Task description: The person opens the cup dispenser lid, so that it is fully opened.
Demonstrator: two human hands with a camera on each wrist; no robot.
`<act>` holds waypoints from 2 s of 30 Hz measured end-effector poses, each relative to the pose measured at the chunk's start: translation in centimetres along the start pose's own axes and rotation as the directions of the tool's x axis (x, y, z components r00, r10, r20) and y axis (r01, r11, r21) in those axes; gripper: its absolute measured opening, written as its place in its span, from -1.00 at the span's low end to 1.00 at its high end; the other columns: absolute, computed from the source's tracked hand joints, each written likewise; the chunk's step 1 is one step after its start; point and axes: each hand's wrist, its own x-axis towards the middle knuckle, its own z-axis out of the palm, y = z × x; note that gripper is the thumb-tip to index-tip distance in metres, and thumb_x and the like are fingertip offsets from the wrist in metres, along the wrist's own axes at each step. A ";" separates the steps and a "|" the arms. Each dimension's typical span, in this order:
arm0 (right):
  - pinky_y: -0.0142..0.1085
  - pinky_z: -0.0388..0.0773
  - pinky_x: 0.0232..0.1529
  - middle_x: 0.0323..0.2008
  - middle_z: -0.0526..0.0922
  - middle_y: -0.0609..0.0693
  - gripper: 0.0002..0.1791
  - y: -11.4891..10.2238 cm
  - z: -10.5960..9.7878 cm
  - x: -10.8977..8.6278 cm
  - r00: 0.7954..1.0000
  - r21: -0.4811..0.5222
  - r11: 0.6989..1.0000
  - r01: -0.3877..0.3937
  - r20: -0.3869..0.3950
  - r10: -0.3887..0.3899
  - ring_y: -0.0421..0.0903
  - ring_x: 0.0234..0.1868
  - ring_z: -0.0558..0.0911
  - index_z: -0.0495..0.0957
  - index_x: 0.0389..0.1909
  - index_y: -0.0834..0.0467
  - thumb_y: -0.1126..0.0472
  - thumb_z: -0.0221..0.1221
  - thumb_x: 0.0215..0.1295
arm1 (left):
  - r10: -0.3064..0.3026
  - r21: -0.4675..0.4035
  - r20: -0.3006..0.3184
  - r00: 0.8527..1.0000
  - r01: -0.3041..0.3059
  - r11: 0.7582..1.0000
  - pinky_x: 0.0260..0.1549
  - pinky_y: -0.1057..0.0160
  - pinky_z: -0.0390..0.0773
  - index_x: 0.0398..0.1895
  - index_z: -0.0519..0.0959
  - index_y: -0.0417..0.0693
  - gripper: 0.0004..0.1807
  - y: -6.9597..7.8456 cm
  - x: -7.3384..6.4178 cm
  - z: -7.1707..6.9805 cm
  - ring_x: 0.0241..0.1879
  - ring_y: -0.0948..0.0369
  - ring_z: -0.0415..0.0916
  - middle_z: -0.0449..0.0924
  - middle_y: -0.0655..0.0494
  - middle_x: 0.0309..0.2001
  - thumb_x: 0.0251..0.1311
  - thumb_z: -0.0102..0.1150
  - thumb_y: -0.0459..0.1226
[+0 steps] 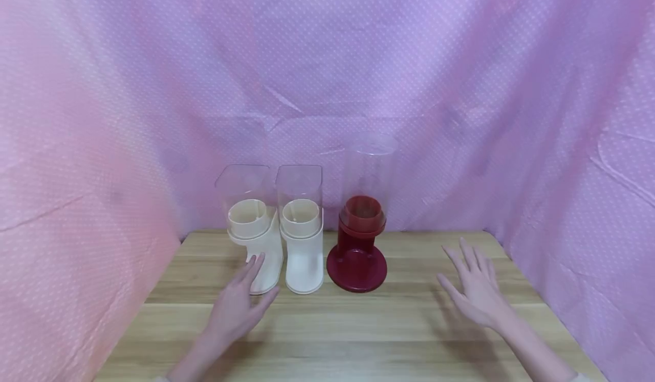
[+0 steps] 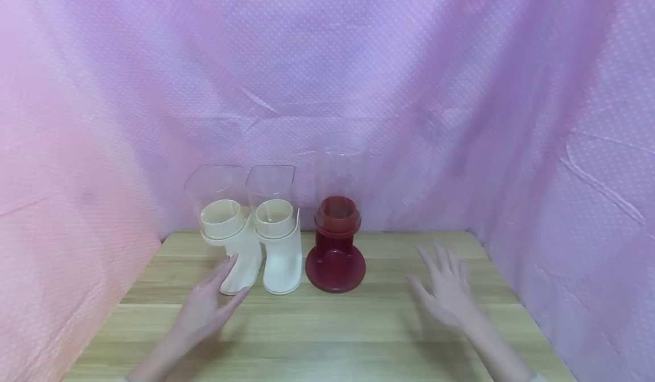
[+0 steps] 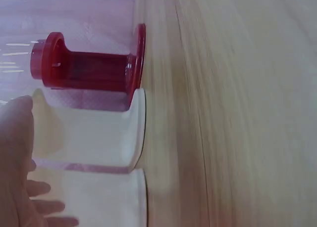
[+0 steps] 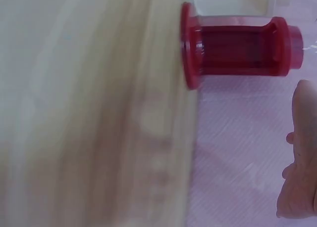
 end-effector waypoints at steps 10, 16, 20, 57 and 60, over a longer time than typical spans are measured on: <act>0.63 -0.02 0.46 0.70 -0.11 0.40 -0.16 -4.3 -1.5 6.8 0.994 0.062 0.992 0.107 -0.037 -0.105 0.55 0.64 -0.05 0.01 0.71 0.12 -0.04 0.11 0.59 | 0.042 -0.252 -0.053 0.998 -0.054 0.966 0.24 -0.17 0.67 0.55 0.41 -0.11 -0.21 2.5 1.1 4.3 0.28 -0.17 0.65 0.55 -0.13 0.43 0.35 0.41 -0.02; 0.47 0.04 0.57 0.69 -0.04 0.37 -0.17 -6.0 -2.2 9.9 0.995 0.130 0.987 0.099 -0.032 -0.096 0.44 0.67 0.03 -0.03 0.72 0.18 -0.08 0.04 0.64 | 0.135 -0.273 -0.069 0.988 -0.149 0.950 0.23 -0.08 0.70 0.51 0.48 -0.08 -0.26 5.1 2.7 6.8 0.26 -0.04 0.68 0.65 -0.05 0.36 0.31 0.43 -0.06; 0.39 0.02 0.63 0.69 0.02 0.33 -0.15 -6.9 -2.3 11.7 0.995 0.152 0.983 0.101 -0.030 -0.097 0.38 0.69 0.04 -0.07 0.73 0.18 -0.11 0.02 0.65 | 0.112 -0.405 -0.045 0.993 -0.121 0.906 0.21 -0.01 0.72 0.54 0.42 -0.12 -0.24 6.8 4.4 8.3 0.28 -0.03 0.67 0.64 -0.11 0.36 0.34 0.42 -0.08; 0.21 0.59 0.36 0.52 0.36 0.37 0.18 -10.6 0.9 16.8 0.999 0.487 0.873 0.004 0.026 -0.020 0.37 0.42 0.54 -0.08 0.69 0.17 -0.05 0.48 0.29 | 0.159 -0.513 -0.075 0.984 -0.174 0.840 0.59 -0.23 0.26 0.73 -0.08 -0.18 0.08 11.9 14.3 12.7 0.63 -0.16 0.18 0.18 -0.26 0.64 0.38 0.35 -0.02; 0.20 0.61 0.34 0.50 0.40 0.34 0.16 -10.6 0.8 16.7 1.000 0.490 0.872 0.006 0.016 -0.016 0.35 0.40 0.57 -0.05 0.68 0.15 -0.02 0.49 0.29 | 0.172 -0.505 -0.090 0.981 -0.194 0.841 0.58 -0.24 0.28 0.72 -0.08 -0.21 0.08 12.1 14.3 12.7 0.61 -0.18 0.21 0.21 -0.29 0.61 0.38 0.38 -0.08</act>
